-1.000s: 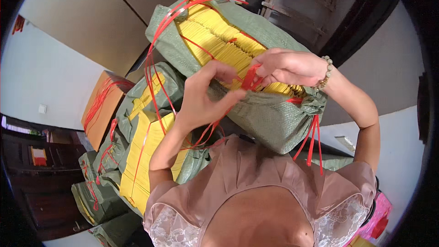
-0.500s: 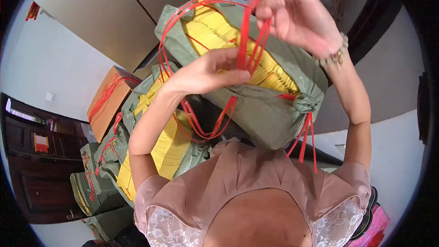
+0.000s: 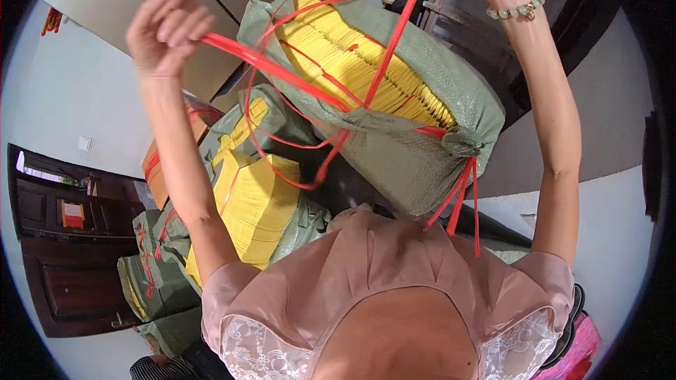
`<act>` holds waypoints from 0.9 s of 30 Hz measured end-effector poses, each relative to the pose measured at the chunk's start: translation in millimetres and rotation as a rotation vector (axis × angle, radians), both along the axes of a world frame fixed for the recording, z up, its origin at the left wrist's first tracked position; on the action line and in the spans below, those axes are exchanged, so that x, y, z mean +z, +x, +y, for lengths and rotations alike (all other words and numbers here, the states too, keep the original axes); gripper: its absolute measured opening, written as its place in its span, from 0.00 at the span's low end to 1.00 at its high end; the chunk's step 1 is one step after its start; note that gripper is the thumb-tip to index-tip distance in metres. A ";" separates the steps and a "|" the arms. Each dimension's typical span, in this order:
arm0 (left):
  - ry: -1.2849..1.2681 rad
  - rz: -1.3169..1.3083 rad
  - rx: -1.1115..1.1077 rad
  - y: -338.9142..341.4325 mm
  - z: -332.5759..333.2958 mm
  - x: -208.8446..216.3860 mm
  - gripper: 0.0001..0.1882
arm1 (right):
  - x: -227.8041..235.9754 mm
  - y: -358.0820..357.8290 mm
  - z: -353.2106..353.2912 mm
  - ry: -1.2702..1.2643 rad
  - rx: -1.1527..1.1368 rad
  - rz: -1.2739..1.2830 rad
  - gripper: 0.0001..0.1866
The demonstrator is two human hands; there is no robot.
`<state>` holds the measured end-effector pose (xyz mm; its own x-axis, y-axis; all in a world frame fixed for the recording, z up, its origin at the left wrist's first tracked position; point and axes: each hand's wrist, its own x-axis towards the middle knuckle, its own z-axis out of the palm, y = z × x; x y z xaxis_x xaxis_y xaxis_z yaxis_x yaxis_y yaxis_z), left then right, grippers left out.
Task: The person is seen packing yellow paper sheets into a green bag and tying it with red plastic straps.
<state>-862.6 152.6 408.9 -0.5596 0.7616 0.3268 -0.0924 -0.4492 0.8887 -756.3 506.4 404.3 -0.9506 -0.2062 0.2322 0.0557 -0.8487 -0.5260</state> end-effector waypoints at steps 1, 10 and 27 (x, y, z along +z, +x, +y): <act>0.018 0.041 0.105 -3.5 -19.9 8.3 0.09 | -0.3 -7.3 -2.8 0.058 0.015 0.063 0.10; 0.163 0.317 -0.105 -12.0 -88.1 -24.3 0.20 | 18.0 -8.7 -30.6 0.136 -0.074 0.134 0.09; 0.988 -0.097 0.132 30.3 -214.4 -40.5 0.07 | 3.1 -31.2 -17.8 0.132 -0.068 0.131 0.10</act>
<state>-832.2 -61.7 368.4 -0.6778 0.1029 0.7280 -0.0410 -0.9939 0.1023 -787.5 488.5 407.4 -0.9270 -0.1794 0.3295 -0.0755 -0.7711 -0.6323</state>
